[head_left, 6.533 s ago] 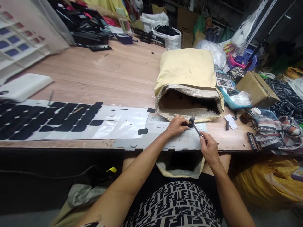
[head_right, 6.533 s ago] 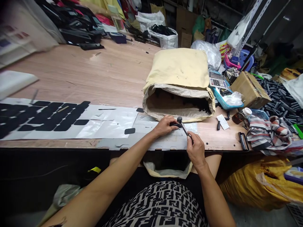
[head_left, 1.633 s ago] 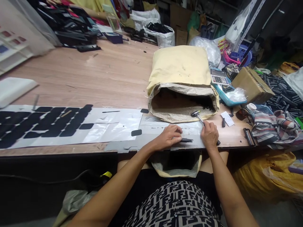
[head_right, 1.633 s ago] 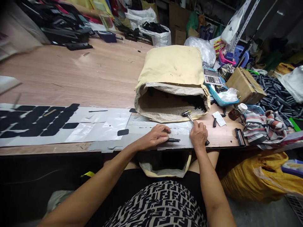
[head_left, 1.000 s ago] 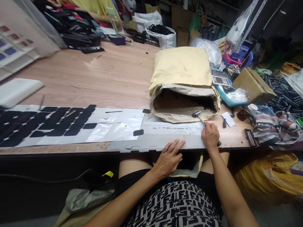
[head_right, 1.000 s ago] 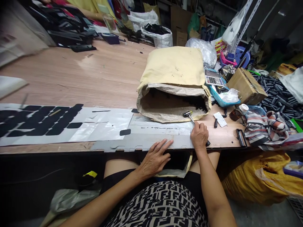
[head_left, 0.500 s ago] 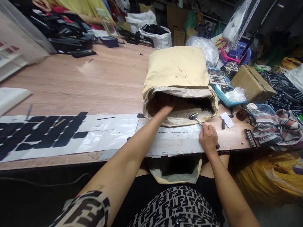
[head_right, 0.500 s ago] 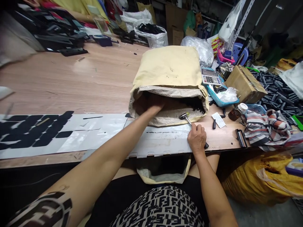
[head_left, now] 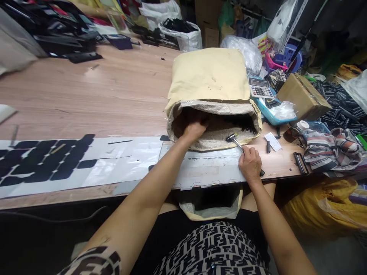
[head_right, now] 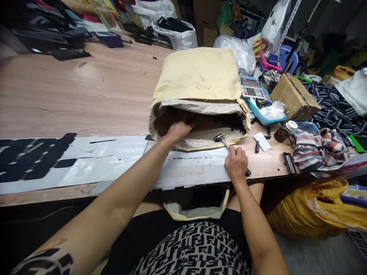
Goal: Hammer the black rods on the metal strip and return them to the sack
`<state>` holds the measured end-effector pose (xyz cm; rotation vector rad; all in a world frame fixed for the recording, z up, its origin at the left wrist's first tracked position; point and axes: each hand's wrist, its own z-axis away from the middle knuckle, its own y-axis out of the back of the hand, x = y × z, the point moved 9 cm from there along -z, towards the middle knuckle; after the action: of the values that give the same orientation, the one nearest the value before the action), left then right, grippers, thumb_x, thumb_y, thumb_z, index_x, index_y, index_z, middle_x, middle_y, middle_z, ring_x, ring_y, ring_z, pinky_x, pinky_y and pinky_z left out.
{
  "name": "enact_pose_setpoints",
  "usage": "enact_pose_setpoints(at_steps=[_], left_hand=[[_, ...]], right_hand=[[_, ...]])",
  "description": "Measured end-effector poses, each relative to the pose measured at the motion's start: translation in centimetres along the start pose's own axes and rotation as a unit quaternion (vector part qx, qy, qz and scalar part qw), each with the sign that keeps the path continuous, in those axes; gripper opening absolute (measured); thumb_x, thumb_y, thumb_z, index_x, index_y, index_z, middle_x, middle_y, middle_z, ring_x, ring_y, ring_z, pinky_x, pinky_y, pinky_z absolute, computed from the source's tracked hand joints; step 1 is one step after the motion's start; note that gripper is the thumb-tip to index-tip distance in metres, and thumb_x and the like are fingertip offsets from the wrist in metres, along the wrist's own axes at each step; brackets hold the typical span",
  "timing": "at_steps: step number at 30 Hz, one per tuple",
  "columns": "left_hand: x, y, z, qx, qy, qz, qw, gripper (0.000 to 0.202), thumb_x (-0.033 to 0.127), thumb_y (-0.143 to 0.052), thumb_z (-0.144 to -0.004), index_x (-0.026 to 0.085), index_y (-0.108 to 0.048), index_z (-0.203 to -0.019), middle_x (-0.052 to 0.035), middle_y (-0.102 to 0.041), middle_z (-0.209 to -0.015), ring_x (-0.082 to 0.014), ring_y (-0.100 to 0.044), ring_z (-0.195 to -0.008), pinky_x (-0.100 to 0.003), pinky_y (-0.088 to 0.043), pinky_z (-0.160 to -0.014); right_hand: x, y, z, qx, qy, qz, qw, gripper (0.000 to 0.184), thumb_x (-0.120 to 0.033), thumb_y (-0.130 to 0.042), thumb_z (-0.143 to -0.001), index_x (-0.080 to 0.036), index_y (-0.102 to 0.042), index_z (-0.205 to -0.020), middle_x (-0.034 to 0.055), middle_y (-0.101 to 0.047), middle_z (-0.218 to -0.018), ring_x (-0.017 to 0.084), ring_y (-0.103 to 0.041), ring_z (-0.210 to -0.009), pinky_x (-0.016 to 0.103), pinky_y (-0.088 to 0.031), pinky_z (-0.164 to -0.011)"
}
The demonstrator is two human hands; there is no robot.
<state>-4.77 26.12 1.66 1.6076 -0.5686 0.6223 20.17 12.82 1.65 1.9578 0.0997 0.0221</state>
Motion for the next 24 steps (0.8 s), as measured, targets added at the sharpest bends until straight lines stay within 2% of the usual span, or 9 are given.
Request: enact_pose_setpoints(at_steps=[2,5,8,12,17,20,24], left_hand=[[0.9,0.1,3.3,-0.001,-0.046,0.004,0.999,0.023,0.039,-0.064,-0.086,0.018,-0.065,-0.096,-0.0078,-0.067,-0.086,-0.0244,-0.062,-0.079,-0.033,-0.045,-0.069],[2.9,-1.6,8.7,-0.055,-0.174,0.051,0.982,0.018,0.034,-0.063,-0.086,0.02,-0.065,-0.098,-0.0035,-0.066,-0.092,-0.0184,-0.059,-0.078,-0.03,-0.045,-0.071],[2.5,-3.8,11.6,-0.084,-0.19,0.058,0.976,0.014,0.03,-0.064,-0.087,0.02,-0.065,-0.096,-0.0029,-0.064,-0.094,-0.0183,-0.058,-0.082,-0.031,-0.046,-0.076],[1.4,-5.2,11.6,-0.067,-0.167,0.064,0.982,0.016,0.031,-0.065,-0.087,0.02,-0.066,-0.098,-0.0032,-0.062,-0.095,-0.0196,-0.058,-0.088,-0.032,-0.046,-0.082],[0.9,-5.4,11.0,-0.062,-0.162,0.087,0.981,0.016,0.029,-0.067,-0.086,0.019,-0.069,-0.097,-0.0026,-0.06,-0.091,-0.0186,-0.058,-0.085,-0.032,-0.047,-0.08],[0.8,-5.4,10.9,-0.063,-0.156,0.085,0.982,0.015,0.028,-0.066,-0.086,0.019,-0.07,-0.098,-0.0026,-0.059,-0.09,-0.0189,-0.058,-0.086,-0.032,-0.047,-0.081],[1.1,-5.4,10.9,-0.07,-0.164,0.07,0.981,0.016,0.027,-0.066,-0.087,0.02,-0.071,-0.101,-0.0032,-0.058,-0.09,-0.0199,-0.058,-0.088,-0.033,-0.046,-0.082]], right_hand=[[0.0,0.0,0.0,-0.002,-0.001,0.003,1.0,0.03,-0.02,-0.049,-0.093,-0.02,-0.063,-0.121,0.0075,-0.056,-0.097,0.023,-0.046,-0.09,0.032,-0.035,-0.074],[0.0,0.0,0.0,0.002,-0.001,0.004,1.0,0.03,-0.02,-0.05,-0.094,-0.02,-0.063,-0.121,0.0075,-0.056,-0.097,0.023,-0.046,-0.09,0.032,-0.034,-0.074],[0.1,0.0,0.1,0.015,0.001,0.005,1.0,0.03,-0.02,-0.049,-0.094,-0.021,-0.063,-0.121,0.0076,-0.056,-0.098,0.023,-0.046,-0.09,0.032,-0.034,-0.075],[0.5,-0.1,0.1,0.026,-0.003,-0.001,1.0,0.03,-0.022,-0.052,-0.094,-0.022,-0.065,-0.121,0.0068,-0.058,-0.097,0.022,-0.048,-0.09,0.031,-0.035,-0.075],[0.9,0.2,0.1,0.017,-0.005,-0.04,0.999,0.031,-0.022,-0.051,-0.096,-0.022,-0.068,-0.121,0.0061,-0.063,-0.096,0.021,-0.054,-0.09,0.029,-0.04,-0.077],[1.3,1.2,1.0,0.013,-0.02,-0.122,0.992,0.037,-0.021,-0.047,-0.097,-0.023,-0.065,-0.129,0.0061,-0.067,-0.102,0.02,-0.06,-0.093,0.029,-0.045,-0.08],[1.0,3.1,3.1,0.011,-0.013,-0.269,0.963,0.037,-0.027,-0.046,-0.099,-0.02,-0.064,-0.13,0.008,-0.07,-0.116,0.021,-0.065,-0.105,0.032,-0.051,-0.09]])
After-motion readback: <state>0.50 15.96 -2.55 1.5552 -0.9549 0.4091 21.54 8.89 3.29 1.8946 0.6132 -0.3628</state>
